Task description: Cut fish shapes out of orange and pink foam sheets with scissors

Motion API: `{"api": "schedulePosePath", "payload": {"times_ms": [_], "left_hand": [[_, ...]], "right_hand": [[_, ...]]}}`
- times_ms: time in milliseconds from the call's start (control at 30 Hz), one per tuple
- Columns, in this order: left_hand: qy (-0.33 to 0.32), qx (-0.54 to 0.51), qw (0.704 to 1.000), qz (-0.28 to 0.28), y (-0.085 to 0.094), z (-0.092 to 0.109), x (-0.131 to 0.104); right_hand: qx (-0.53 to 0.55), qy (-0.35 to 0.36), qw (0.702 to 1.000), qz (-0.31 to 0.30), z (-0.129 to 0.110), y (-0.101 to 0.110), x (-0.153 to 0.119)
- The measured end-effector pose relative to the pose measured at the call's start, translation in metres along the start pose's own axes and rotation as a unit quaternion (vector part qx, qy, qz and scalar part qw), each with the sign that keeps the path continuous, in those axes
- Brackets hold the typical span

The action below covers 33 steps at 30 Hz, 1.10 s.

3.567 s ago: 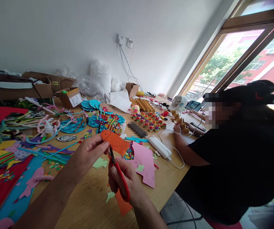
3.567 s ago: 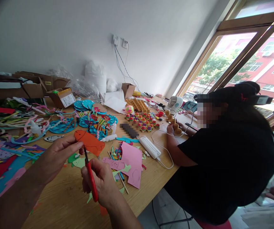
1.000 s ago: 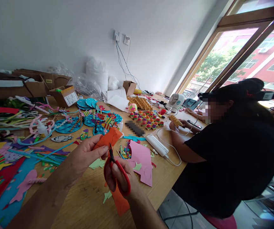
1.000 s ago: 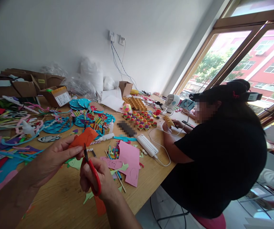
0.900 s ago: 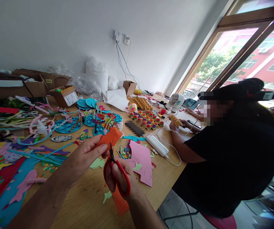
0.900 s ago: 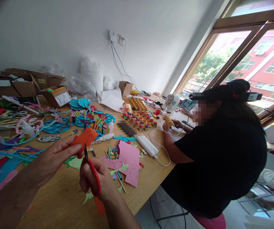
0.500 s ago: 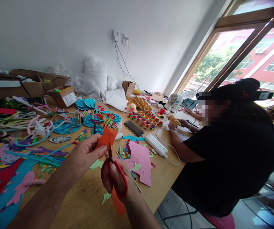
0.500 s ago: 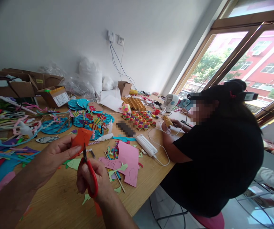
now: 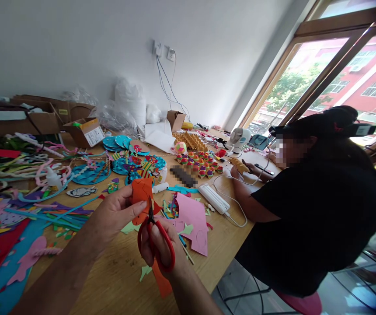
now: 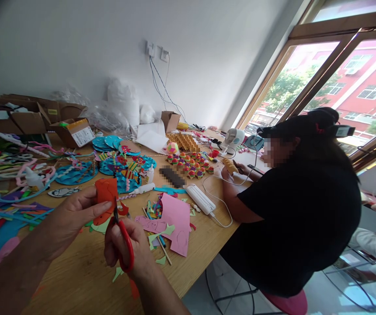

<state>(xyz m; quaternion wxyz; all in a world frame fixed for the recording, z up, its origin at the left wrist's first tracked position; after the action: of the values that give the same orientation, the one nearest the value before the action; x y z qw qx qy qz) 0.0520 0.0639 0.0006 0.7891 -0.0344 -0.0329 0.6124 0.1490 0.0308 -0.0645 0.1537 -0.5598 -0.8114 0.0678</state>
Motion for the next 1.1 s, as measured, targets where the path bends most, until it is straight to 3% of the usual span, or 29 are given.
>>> {"api": "schedulePosePath", "payload": {"times_ms": [167, 800, 1100], "left_hand": [[-0.021, 0.013, 1.0, -0.006, 0.0, -0.002, -0.001], [0.002, 0.013, 1.0, -0.004, 0.0, -0.005, -0.003], [-0.003, 0.022, 1.0, -0.011, -0.001, -0.006, -0.004]], "right_hand": [[-0.023, 0.007, 1.0, 0.0, -0.006, -0.003, 0.0], [-0.073, 0.06, 0.995, 0.015, -0.011, -0.002, 0.002], [-0.068, 0.036, 0.997, 0.019, -0.008, -0.002, 0.001]]}}
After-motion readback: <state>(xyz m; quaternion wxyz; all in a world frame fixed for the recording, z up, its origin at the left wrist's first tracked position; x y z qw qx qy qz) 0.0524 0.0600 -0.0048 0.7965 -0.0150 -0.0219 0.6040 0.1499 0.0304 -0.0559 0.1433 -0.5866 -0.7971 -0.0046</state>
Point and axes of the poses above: each hand's wrist, its own x-axis towards the middle knuckle, its own y-axis out of the back of the hand, z = x × y, the point moved 7 cm from there along x, towards the middle knuckle, and after that the axes turned 4 degrees about y, right-handed, at the moved point
